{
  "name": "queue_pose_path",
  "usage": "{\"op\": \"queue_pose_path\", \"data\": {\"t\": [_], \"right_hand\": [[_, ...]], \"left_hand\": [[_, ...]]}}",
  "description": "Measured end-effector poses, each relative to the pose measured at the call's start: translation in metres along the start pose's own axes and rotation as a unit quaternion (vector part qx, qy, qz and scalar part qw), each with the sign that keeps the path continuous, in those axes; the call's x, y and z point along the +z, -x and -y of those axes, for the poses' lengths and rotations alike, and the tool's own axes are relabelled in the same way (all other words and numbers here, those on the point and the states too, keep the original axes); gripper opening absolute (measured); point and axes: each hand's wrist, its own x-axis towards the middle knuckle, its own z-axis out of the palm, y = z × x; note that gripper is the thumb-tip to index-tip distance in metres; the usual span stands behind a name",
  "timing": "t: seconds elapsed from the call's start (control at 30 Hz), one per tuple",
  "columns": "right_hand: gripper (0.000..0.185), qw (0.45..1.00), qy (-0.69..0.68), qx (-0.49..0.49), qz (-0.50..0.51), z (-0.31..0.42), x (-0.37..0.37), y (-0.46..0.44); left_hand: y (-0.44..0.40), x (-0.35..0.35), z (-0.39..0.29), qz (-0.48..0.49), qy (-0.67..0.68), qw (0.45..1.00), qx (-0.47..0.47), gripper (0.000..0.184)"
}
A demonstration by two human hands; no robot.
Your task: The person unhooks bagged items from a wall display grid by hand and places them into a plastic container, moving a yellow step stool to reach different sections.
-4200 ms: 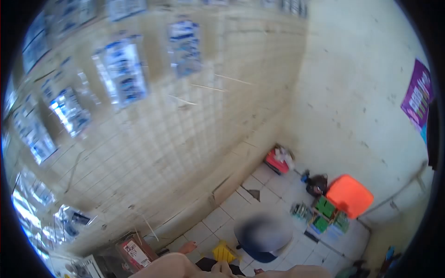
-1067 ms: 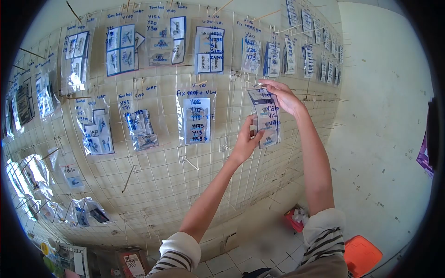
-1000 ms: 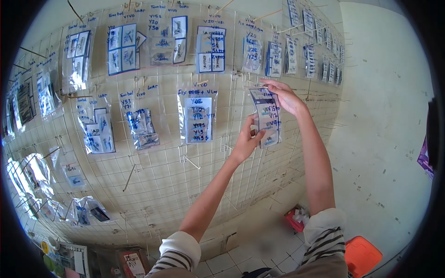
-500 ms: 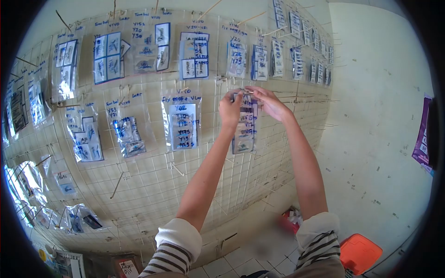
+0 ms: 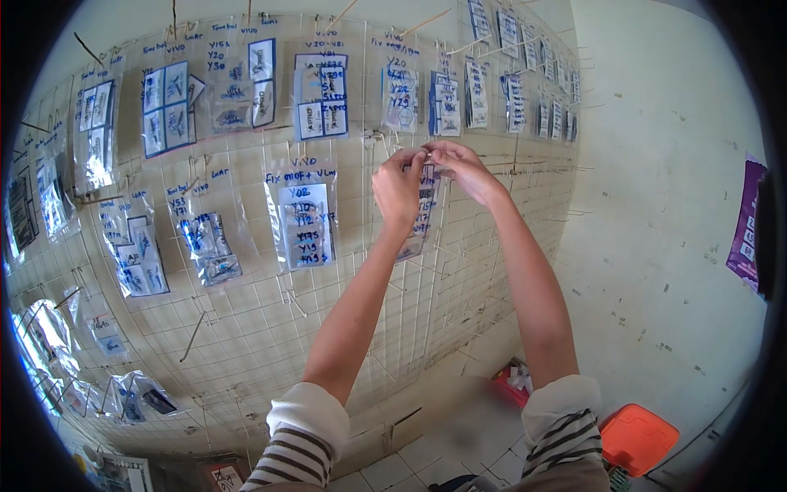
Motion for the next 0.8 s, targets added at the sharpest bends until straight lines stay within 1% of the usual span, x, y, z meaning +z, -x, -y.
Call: {"op": "queue_pose_path", "data": {"t": [0.17,0.23,0.27,0.33,0.47,0.53,0.57,0.63,0.67,0.73,0.8], "right_hand": [[0.036,0.999,0.032,0.019,0.004,0.006,0.001,0.005],[0.033,1.000,0.001,-0.018,0.000,0.007,0.001,0.005],[0.033,1.000,0.000,-0.016,0.002,0.007,0.001,0.006],[0.030,1.000,0.025,0.008,-0.017,0.013,0.002,0.010],[0.026,0.999,0.032,-0.008,-0.040,0.014,-0.001,0.013],[0.021,0.994,0.054,-0.064,-0.065,0.014,-0.003,0.014],[0.021,0.994,0.053,-0.062,-0.066,0.013,-0.004,0.015],[0.018,0.989,0.101,-0.076,-0.071,0.019,-0.002,0.018],[0.018,0.990,0.100,-0.074,-0.072,0.018,-0.002,0.018],[0.016,0.979,0.141,-0.131,-0.071,0.016,-0.003,0.017],[0.020,0.978,0.138,-0.136,-0.072,0.018,-0.005,0.020]], "left_hand": [[0.003,0.001,-0.004,0.016,0.040,0.999,-0.025,0.018],[0.004,0.003,-0.011,0.024,0.054,0.998,0.001,0.017],[0.006,0.002,-0.011,0.023,0.053,0.998,-0.001,0.017],[0.007,0.002,-0.011,0.036,0.075,0.996,-0.012,0.018],[0.008,-0.002,-0.012,0.031,0.081,0.996,-0.027,0.018],[0.007,-0.002,-0.013,0.034,0.087,0.995,-0.031,0.017],[0.008,-0.002,-0.014,0.035,0.086,0.995,-0.033,0.017],[0.012,-0.001,-0.013,0.031,0.105,0.994,0.003,0.014],[0.013,-0.001,-0.013,0.033,0.105,0.994,0.001,0.014],[0.015,-0.001,-0.013,0.053,0.150,0.987,-0.009,0.014],[0.018,-0.003,-0.018,0.054,0.150,0.987,-0.006,0.014]]}}
